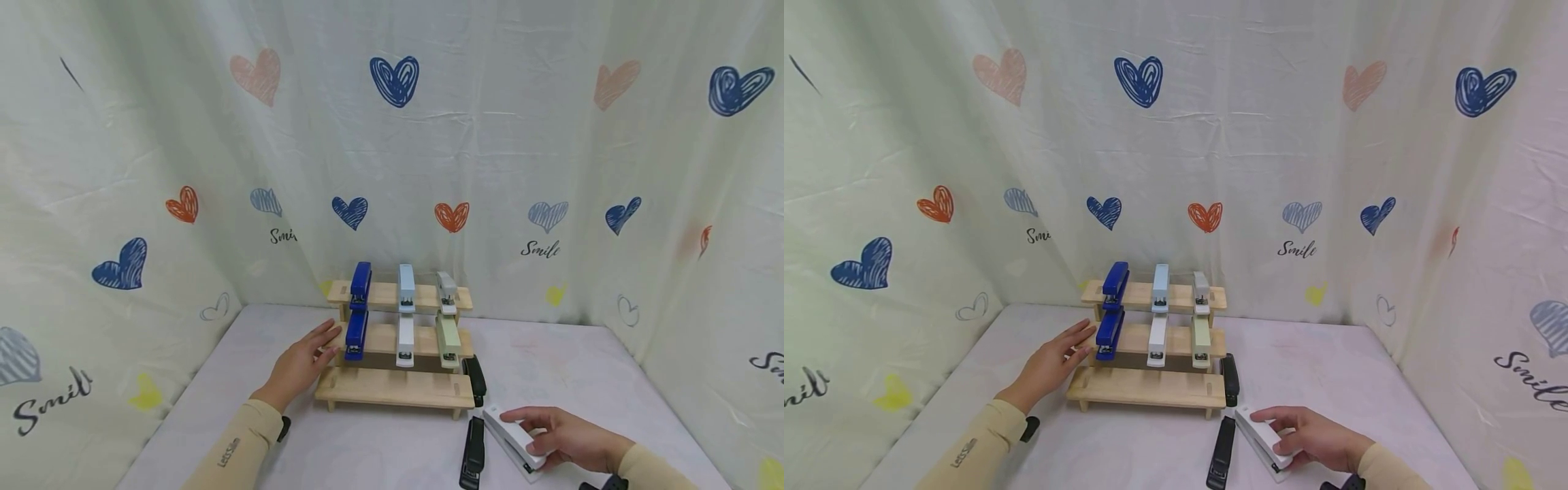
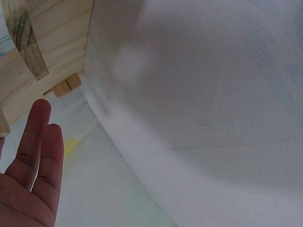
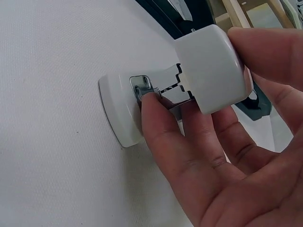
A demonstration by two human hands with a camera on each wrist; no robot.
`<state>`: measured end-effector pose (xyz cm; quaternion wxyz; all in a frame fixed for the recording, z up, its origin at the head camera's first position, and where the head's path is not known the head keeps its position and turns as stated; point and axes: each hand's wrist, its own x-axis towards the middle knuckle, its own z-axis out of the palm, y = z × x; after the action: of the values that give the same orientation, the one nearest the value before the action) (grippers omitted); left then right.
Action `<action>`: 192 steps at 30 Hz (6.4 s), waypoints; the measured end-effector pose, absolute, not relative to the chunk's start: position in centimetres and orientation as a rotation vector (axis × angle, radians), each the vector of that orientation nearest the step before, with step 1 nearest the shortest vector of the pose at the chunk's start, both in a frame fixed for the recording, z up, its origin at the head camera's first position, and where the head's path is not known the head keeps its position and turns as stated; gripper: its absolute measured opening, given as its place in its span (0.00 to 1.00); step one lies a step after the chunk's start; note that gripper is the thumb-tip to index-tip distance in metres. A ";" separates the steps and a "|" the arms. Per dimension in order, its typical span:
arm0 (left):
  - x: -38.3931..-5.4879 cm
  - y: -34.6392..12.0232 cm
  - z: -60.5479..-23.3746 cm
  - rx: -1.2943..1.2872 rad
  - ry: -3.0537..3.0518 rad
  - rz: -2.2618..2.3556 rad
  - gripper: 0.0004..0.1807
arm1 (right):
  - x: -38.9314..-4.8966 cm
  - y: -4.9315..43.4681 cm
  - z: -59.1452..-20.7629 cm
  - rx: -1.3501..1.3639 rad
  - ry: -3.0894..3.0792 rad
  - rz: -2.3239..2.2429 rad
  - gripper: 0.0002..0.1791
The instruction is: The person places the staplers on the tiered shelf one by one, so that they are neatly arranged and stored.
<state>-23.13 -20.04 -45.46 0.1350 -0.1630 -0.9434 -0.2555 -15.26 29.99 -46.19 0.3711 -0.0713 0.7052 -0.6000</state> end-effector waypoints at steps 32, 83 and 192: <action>-23.1 -20.0 -45.4 -0.455 -2.756 -0.741 0.26 | -15.0 30.9 -44.8 -0.175 1.893 -1.549 0.30; -23.1 -20.4 -45.5 -0.483 -2.721 -0.770 0.26 | -16.4 5.9 -42.2 -0.196 1.809 -1.726 0.28; -23.1 -19.9 -45.2 -0.437 -2.777 -0.746 0.26 | -18.1 24.1 -40.9 -0.148 2.223 -1.506 0.29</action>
<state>-23.14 -19.89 -45.22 0.1164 -0.1494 -0.9483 -0.2548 -18.13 24.10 -40.94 0.2241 -0.0537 0.8055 -0.5459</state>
